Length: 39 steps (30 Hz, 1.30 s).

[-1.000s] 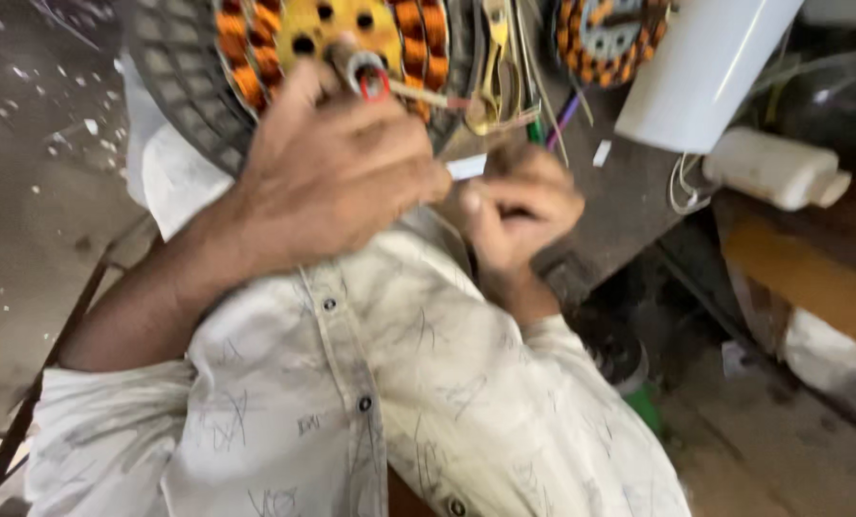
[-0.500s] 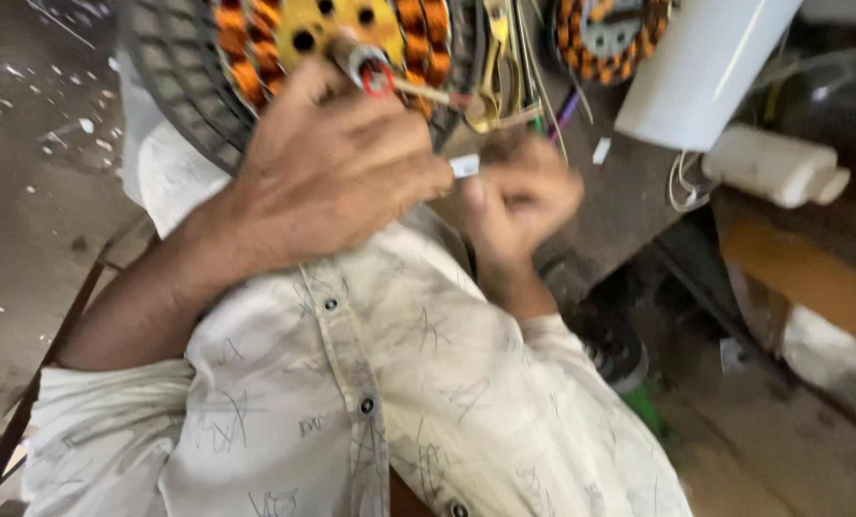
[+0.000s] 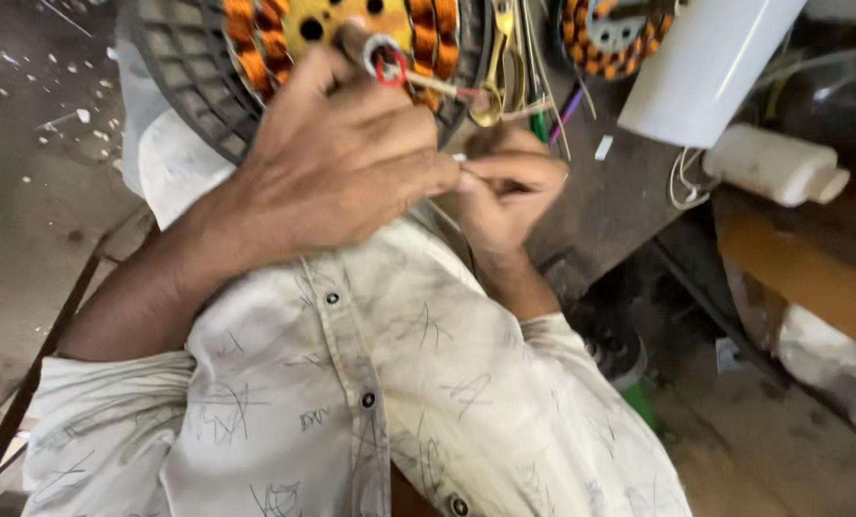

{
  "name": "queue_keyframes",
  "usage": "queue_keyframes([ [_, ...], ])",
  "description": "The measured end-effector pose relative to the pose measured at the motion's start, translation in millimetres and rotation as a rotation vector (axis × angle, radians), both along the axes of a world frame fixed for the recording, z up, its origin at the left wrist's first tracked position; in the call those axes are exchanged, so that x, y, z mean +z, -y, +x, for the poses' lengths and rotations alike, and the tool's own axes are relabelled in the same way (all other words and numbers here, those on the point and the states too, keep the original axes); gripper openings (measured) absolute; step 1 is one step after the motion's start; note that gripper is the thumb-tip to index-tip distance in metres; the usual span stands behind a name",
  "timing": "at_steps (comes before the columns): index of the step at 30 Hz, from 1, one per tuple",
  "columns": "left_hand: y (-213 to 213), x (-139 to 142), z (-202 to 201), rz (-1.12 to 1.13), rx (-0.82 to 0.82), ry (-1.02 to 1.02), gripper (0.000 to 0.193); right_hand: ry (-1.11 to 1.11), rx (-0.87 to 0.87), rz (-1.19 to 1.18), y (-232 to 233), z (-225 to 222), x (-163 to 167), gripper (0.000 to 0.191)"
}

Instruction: The person is repairing an electrical motor stator by hand. They use a cloth to wipe the copper windings, then use scissors to cut and apply white insulating tape to the wire ends.

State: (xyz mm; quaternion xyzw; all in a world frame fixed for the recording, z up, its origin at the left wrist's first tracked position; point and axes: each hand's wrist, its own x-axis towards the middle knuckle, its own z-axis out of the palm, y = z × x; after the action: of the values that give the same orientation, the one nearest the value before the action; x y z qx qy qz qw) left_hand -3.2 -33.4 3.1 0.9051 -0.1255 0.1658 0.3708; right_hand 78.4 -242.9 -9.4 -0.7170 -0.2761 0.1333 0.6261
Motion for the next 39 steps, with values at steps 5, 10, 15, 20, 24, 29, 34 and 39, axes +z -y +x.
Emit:
queue_keyframes([
  [5, 0, -1, 2, 0.028, 0.024, 0.027, 0.002, -0.032, 0.008, 0.413, -6, 9, -13, 0.025],
  [10, -3, -8, -4, -0.152, 0.039, 0.087, 0.023, -0.151, 0.148, 0.363, -16, 22, -17, 0.045],
  [15, -1, -14, -6, -0.219, 0.080, 0.105, 0.027, 0.270, 0.170, 0.120, -23, 20, -11, 0.028],
  [20, -1, -14, -7, -0.244, 0.112, 0.121, 0.024, 0.572, 0.020, 0.079, -29, 17, -11, 0.017],
  [24, 1, -12, -5, -0.249, 0.133, 0.116, 0.025, 0.565, -0.032, 0.093, -37, 20, -12, 0.017],
  [29, 3, -8, 0, -0.209, 0.153, 0.132, 0.024, 0.472, -0.108, 0.130, -44, 20, -11, 0.018],
  [34, 1, 0, 2, -0.170, 0.161, 0.167, 0.016, 0.406, -0.144, 0.213, -51, 18, -21, 0.021],
  [39, -9, 6, -6, -0.084, 0.222, 0.283, 0.017, 0.332, -0.191, 0.407, -50, 34, -50, 0.036],
])
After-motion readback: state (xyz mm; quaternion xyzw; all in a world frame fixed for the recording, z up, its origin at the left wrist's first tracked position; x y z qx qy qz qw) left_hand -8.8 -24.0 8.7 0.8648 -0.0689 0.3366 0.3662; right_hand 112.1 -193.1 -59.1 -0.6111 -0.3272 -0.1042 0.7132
